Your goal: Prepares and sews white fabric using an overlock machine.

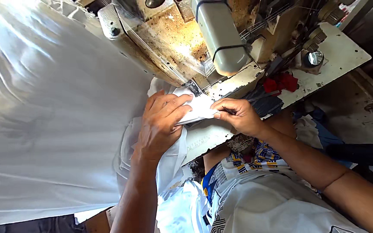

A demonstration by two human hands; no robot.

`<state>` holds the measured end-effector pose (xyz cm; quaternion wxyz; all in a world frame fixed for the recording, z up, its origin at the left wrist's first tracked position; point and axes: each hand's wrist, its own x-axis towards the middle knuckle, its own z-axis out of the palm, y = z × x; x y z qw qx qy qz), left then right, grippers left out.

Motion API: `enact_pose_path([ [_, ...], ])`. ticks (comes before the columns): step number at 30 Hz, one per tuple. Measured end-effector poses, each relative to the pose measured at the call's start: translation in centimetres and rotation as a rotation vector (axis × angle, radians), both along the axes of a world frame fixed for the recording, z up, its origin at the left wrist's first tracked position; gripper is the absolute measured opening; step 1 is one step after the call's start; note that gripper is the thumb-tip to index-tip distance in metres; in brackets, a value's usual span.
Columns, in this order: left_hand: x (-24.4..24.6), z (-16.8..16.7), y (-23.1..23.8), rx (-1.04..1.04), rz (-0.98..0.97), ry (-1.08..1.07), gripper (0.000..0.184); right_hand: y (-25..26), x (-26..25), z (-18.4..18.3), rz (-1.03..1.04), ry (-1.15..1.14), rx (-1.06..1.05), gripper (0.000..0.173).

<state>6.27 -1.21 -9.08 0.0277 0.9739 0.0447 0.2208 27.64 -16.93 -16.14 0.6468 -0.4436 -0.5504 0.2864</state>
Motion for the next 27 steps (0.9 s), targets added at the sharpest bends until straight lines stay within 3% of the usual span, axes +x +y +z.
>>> enact_pose_path([
  [3, -0.2, -1.3, 0.3, -0.093, -0.048, -0.087, 0.027, 0.3, 0.0, 0.1, 0.008, -0.012, 0.009, 0.007],
  [16, 0.0, -1.0, -0.1, -0.013, 0.073, -0.088, 0.019, 0.4, 0.0, 0.3, -0.011, -0.037, 0.024, 0.007],
  [23, 0.2, -0.3, 0.4, 0.023, 0.100, -0.009, 0.022, 1.8, -0.3, 0.3, -0.039, -0.055, 0.056, 0.009],
  [27, -0.2, 1.3, -0.9, -0.079, 0.073, 0.138, 0.020, 2.3, -0.3, 0.4, -0.039, -0.046, 0.048, 0.012],
])
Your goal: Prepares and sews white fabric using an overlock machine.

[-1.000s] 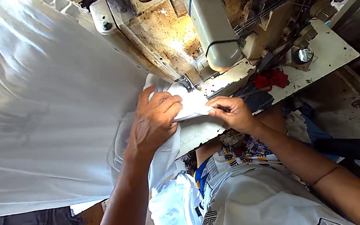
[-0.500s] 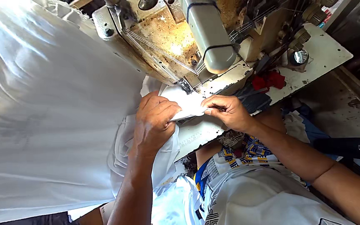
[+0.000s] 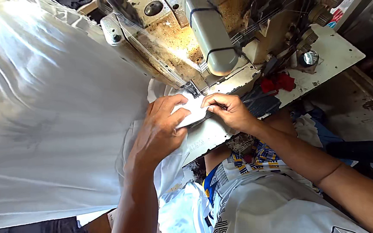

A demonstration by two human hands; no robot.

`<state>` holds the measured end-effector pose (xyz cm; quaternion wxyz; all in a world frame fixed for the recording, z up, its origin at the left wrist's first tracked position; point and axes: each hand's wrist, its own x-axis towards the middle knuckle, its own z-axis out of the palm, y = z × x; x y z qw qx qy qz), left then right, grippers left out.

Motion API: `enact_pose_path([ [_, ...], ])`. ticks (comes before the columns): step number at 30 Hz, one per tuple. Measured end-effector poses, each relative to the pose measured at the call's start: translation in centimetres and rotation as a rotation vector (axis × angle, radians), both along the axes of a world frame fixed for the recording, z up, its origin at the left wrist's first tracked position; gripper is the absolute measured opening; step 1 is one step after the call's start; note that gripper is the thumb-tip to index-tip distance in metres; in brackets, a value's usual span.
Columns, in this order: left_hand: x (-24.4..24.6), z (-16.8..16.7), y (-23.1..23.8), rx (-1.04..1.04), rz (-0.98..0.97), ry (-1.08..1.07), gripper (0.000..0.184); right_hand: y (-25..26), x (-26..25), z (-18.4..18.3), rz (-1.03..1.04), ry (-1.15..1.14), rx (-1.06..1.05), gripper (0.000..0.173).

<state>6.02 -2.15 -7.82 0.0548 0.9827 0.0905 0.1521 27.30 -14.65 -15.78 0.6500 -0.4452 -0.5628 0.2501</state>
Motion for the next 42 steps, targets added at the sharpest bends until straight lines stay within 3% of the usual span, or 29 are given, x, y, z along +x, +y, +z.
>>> enact_pose_path([
  [3, -1.4, 1.8, -0.5, 0.047, 0.099, 0.141, 0.055, 0.1, 0.0, -0.2, -0.018, -0.024, -0.005, 0.013],
  [4, -2.1, 2.5, -0.3, 0.062, 0.145, 0.160, 0.058, 0.2, 0.0, -0.3, -0.016, -0.035, 0.005, 0.013],
  [6, -3.3, 4.1, -0.6, 0.056, 0.192, 0.121, 0.052, 0.7, 0.4, -0.3, -0.006, -0.090, 0.038, 0.014],
  [9, -3.3, 4.4, -3.2, -0.050, 0.069, -0.055, 0.036, 0.2, 1.3, 1.0, 0.097, -0.282, 0.027, 0.013],
  [13, -1.6, 1.2, -6.4, -0.263, -0.103, -0.180, 0.022, -2.5, 1.4, 2.7, 0.304, -0.413, 0.060, 0.015],
  [16, -0.6, -1.6, -7.5, -0.323, -0.053, -0.302, 0.020, -4.3, 1.3, 1.7, 0.265, -0.421, 0.053, 0.015],
  [20, 0.4, -4.7, -7.9, 0.058, 0.156, -0.270, 0.052, -5.8, 1.3, 0.1, 0.137, -0.370, 0.052, 0.017],
  [23, 0.4, -5.9, -6.6, 0.253, 0.236, -0.198, 0.043, -5.9, 1.3, -0.6, 0.046, -0.356, 0.100, 0.021],
  [26, -0.5, -4.3, -5.6, 0.162, 0.174, -0.152, 0.024, -5.1, 1.4, -0.9, 0.009, -0.317, 0.172, 0.017],
  [28, -1.4, -1.9, -5.8, 0.105, 0.135, -0.115, 0.043, -4.5, 1.7, -0.8, 0.041, -0.278, 0.177, 0.013],
  [30, -2.5, 0.3, -5.7, 0.079, 0.130, -0.074, 0.050, -3.7, 2.0, -0.5, 0.117, -0.238, 0.141, 0.008],
  [35, -3.8, 4.1, -6.2, 0.138, 0.117, -0.067, 0.035, -2.0, 1.9, 0.2, 0.241, -0.378, 0.059, 0.010],
  [42, -2.5, 2.1, -8.3, 0.096, 0.047, -0.362, 0.017, -4.7, 1.6, 0.8, 0.196, -0.412, 0.046, 0.010],
])
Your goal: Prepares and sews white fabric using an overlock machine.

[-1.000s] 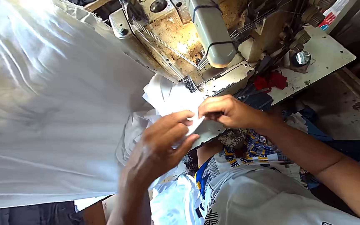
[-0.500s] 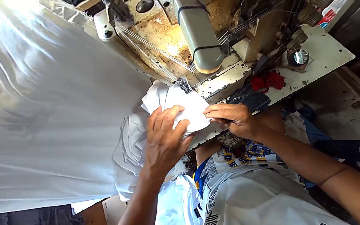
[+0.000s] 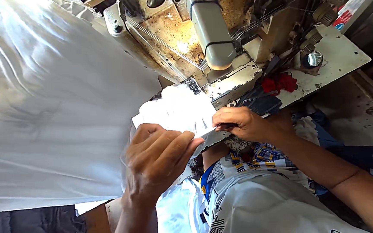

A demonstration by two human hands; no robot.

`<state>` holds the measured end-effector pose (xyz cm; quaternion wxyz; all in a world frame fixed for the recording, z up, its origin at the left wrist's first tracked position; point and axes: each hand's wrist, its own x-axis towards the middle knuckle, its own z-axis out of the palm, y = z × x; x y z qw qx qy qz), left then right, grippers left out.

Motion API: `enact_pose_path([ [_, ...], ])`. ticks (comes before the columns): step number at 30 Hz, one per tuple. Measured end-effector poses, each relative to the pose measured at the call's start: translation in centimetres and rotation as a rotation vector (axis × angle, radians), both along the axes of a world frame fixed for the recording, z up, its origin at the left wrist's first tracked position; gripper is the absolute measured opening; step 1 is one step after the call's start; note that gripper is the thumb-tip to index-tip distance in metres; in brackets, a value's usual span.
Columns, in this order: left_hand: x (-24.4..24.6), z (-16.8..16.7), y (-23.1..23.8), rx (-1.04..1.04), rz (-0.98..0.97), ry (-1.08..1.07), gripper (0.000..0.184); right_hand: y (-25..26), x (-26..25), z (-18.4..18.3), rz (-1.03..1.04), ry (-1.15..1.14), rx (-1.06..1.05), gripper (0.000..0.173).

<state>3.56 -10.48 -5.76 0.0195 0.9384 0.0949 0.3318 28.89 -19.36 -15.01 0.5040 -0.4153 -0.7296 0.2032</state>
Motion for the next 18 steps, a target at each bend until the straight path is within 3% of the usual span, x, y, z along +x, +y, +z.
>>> enact_pose_path([
  [5, 2.5, -3.7, -1.2, 0.009, 0.035, -0.184, 0.044, -1.7, -0.2, -0.3, -0.079, -0.042, 0.046, 0.009],
  [8, 3.5, -7.5, -0.1, 0.089, 0.112, -0.002, 0.059, -2.4, -0.6, -1.0, -0.146, 0.069, 0.066, 0.011],
  [11, 3.5, -9.2, 2.1, 0.106, 0.206, 0.138, 0.049, -2.6, -1.0, -1.9, -0.213, 0.141, 0.082, 0.009],
  [15, 2.9, -7.3, 2.6, 0.130, 0.165, 0.209, 0.013, -2.7, -1.2, -2.8, -0.244, 0.164, 0.077, 0.006],
  [18, 2.7, -5.9, 3.1, 0.130, 0.070, 0.286, 0.012, -2.8, -1.1, -2.8, -0.220, 0.146, 0.060, 0.006],
])
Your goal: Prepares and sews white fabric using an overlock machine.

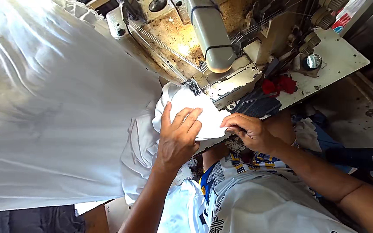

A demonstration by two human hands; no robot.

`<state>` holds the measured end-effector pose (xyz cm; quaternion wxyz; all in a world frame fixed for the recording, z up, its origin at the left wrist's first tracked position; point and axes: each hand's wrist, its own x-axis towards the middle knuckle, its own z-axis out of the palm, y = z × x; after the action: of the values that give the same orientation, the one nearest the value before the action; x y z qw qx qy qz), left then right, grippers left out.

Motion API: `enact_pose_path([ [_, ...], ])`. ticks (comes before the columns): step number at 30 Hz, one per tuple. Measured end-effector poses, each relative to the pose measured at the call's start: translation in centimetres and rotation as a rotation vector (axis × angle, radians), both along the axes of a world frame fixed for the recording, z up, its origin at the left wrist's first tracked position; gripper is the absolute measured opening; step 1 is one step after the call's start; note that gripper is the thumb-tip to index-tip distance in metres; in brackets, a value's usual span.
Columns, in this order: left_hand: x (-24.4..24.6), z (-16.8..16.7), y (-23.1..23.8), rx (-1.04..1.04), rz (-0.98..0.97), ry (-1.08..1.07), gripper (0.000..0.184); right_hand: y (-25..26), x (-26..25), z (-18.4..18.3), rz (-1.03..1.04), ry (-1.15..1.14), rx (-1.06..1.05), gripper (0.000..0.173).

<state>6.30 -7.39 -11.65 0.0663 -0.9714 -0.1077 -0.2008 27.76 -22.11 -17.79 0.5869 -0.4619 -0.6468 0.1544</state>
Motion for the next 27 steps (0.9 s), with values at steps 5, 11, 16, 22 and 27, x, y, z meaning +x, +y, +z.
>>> enact_pose_path([
  [5, 0.1, 1.6, 0.4, 0.038, -0.025, 0.035, 0.019, -0.2, 0.4, 0.4, 0.047, 0.023, -0.044, 0.007],
  [11, 0.0, 1.9, 0.1, 0.036, 0.000, 0.047, 0.020, -0.2, 0.6, 0.4, 0.057, 0.096, -0.065, 0.006],
  [16, -0.1, 1.9, 0.5, 0.046, 0.008, 0.036, 0.021, 0.1, 0.5, 0.4, 0.046, 0.109, -0.081, 0.007],
  [22, 0.1, 2.5, 2.8, 0.038, -0.005, 0.070, 0.025, 2.1, 0.3, 0.4, 0.003, 0.123, -0.100, 0.007],
  [27, -0.1, 3.1, 5.2, -0.006, -0.016, 0.124, 0.032, 4.3, 0.1, 0.8, -0.005, 0.147, -0.090, 0.007],
])
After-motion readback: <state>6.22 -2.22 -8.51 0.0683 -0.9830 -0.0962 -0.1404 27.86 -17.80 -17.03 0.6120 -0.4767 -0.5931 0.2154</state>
